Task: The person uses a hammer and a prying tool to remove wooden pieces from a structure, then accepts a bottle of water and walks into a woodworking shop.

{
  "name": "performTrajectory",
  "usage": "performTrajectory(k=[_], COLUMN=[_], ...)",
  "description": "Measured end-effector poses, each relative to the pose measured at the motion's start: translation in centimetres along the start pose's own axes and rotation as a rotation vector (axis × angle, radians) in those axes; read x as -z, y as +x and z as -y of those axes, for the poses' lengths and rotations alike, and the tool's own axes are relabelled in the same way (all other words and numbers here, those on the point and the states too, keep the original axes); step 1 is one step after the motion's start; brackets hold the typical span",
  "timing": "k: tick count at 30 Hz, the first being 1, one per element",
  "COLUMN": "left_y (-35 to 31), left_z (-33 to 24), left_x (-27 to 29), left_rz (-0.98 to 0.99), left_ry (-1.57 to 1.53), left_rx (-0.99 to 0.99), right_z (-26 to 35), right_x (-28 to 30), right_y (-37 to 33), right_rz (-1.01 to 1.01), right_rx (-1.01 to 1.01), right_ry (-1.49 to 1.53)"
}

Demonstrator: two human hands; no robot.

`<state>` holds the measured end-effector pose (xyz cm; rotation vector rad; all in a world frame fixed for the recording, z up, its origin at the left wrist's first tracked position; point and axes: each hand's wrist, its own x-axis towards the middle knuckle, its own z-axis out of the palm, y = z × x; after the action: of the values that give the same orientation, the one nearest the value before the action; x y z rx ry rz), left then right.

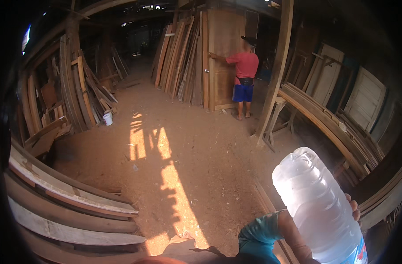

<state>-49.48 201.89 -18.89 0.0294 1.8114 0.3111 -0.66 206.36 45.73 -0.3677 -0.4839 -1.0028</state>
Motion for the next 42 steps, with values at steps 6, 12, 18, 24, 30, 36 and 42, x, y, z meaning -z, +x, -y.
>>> performTrajectory(k=[6,12,18,24,30,36,42], left_y=[3.4,-21.6,-46.3,-54.8,-59.8,-60.5,-61.1], left_z=[-36.8,-72.4,-83.5,-93.9,-104.4,-116.3,-127.7], left_x=[-15.4,-36.4,-46.7,-48.5,-56.2,-64.6,-74.7], left_rz=[0.15,0.326,0.63,0.413,0.381,0.649,0.939], left_ry=[0.202,0.142,-0.052,-0.287,-0.388,-0.21,-0.191], left_rx=[-0.834,-1.605,-1.999,-2.477,-2.871,-3.065,-3.152], right_z=[-10.5,-21.9,-37.6,-51.3,-64.8,-77.2,-87.3], right_x=[-6.1,-9.9,-12.8,-20.4,-26.2,-31.3,-36.4], right_y=[-6.5,-13.6,-19.9,-24.1,-30.9,-38.6,-45.0], right_rz=[-0.052,-0.018,-0.015,0.045,0.096,0.153,0.211], right_rx=[0.08,0.209,0.28,0.315,0.359,0.454,0.558], right_ry=[0.097,0.129,0.18,0.225,0.256,0.249,0.171])
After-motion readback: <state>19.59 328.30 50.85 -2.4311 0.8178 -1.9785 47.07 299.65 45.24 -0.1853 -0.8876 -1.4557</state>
